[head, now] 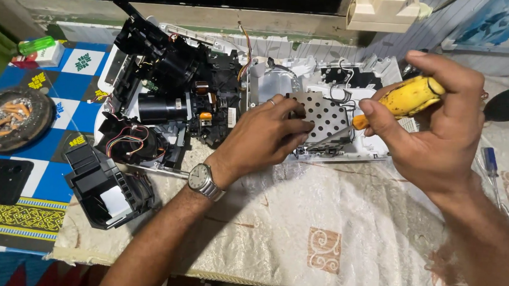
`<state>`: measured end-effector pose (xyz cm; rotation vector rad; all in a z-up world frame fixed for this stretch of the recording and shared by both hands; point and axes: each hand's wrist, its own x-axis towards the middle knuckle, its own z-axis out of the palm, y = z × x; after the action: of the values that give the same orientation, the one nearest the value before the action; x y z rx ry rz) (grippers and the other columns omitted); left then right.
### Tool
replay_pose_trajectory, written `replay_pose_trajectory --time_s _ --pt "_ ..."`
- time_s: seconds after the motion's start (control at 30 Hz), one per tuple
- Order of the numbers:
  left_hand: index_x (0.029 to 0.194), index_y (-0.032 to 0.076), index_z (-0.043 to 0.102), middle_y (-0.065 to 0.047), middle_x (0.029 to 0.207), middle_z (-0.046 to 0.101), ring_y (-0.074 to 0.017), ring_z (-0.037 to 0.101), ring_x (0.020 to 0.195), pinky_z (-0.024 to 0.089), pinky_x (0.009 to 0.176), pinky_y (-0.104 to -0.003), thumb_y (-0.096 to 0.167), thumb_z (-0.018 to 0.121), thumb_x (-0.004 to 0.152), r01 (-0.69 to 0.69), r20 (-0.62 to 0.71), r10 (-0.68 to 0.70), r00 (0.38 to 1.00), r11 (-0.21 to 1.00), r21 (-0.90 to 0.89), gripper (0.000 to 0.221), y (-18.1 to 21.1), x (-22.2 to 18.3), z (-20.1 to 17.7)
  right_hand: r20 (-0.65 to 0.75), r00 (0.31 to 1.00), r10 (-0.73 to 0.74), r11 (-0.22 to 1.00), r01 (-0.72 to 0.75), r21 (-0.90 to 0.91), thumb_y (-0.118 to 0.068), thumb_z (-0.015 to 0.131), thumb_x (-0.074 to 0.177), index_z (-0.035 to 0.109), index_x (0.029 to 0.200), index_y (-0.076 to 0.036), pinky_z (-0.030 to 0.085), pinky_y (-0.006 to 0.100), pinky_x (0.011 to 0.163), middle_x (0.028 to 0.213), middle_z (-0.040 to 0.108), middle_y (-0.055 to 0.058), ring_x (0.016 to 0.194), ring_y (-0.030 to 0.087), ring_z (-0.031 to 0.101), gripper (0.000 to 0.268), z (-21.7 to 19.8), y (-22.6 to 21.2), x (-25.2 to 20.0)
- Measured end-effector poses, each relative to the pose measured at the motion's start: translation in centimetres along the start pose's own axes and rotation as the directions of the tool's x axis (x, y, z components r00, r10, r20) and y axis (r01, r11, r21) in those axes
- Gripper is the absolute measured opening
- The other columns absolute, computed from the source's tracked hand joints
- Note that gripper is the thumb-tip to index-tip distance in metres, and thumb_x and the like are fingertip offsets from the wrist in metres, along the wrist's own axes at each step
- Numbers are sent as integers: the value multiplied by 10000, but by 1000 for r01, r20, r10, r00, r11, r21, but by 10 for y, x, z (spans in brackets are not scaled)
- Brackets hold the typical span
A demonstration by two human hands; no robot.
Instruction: Removing internal module screws and repositioning components during electronics disassembly
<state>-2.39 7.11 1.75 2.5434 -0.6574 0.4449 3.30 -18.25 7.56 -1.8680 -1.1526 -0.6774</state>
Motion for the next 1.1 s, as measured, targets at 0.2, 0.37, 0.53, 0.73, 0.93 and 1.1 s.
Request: replay_pose_trajectory --time_s 0.2,0.37,0.53,0.73,0.93,1.1 --pt "1149 144 743 -85 1191 624 -212 632 1020 609 810 -389 373 600 1000 -17 -50 15 999 1000 -27 308 -3 -3 5 67 996 65 991 -73 113 102 785 1016 357 1422 105 614 349 834 1222 565 309 935 324 721 589 10 -13 8" --pt "1145 150 744 -65 1196 619 -207 628 1019 621 740 -379 384 582 1004 -11 -73 10 997 1000 -24 317 -4 -5 7 82 994 66 993 -73 93 116 785 1020 356 1427 113 610 355 849 1297 540 327 957 334 720 591 12 -12 9" --pt "1142 151 745 -64 1190 624 -235 651 991 614 743 -408 386 587 1008 -27 -101 26 995 1000 -10 314 -5 -7 8 110 994 21 996 -30 89 105 809 1024 364 1421 113 604 350 834 1118 610 293 952 339 742 597 10 -8 13" --pt "1203 160 738 -62 1231 619 -229 647 989 611 726 -397 383 571 1013 -11 -74 10 997 1000 -3 337 -4 -8 7 309 938 -157 978 104 182 22 763 973 360 1412 61 635 343 904 1090 703 258 1014 308 769 597 2 -12 29" --pt "1196 164 739 -53 1202 632 -243 655 1005 592 723 -418 366 576 1012 -21 -101 23 995 1000 17 318 -5 -9 9 397 915 -74 979 -9 202 8 714 958 368 1413 47 629 299 868 1126 692 239 973 258 755 573 1 -22 37" --pt "1241 178 714 -67 1272 601 -232 589 1112 614 700 -369 359 518 1016 -28 -69 26 997 999 -30 349 -5 -10 10 340 933 115 986 -66 -152 -154 794 1037 485 1509 38 520 299 847 1109 758 65 1093 206 739 596 1 -30 35"
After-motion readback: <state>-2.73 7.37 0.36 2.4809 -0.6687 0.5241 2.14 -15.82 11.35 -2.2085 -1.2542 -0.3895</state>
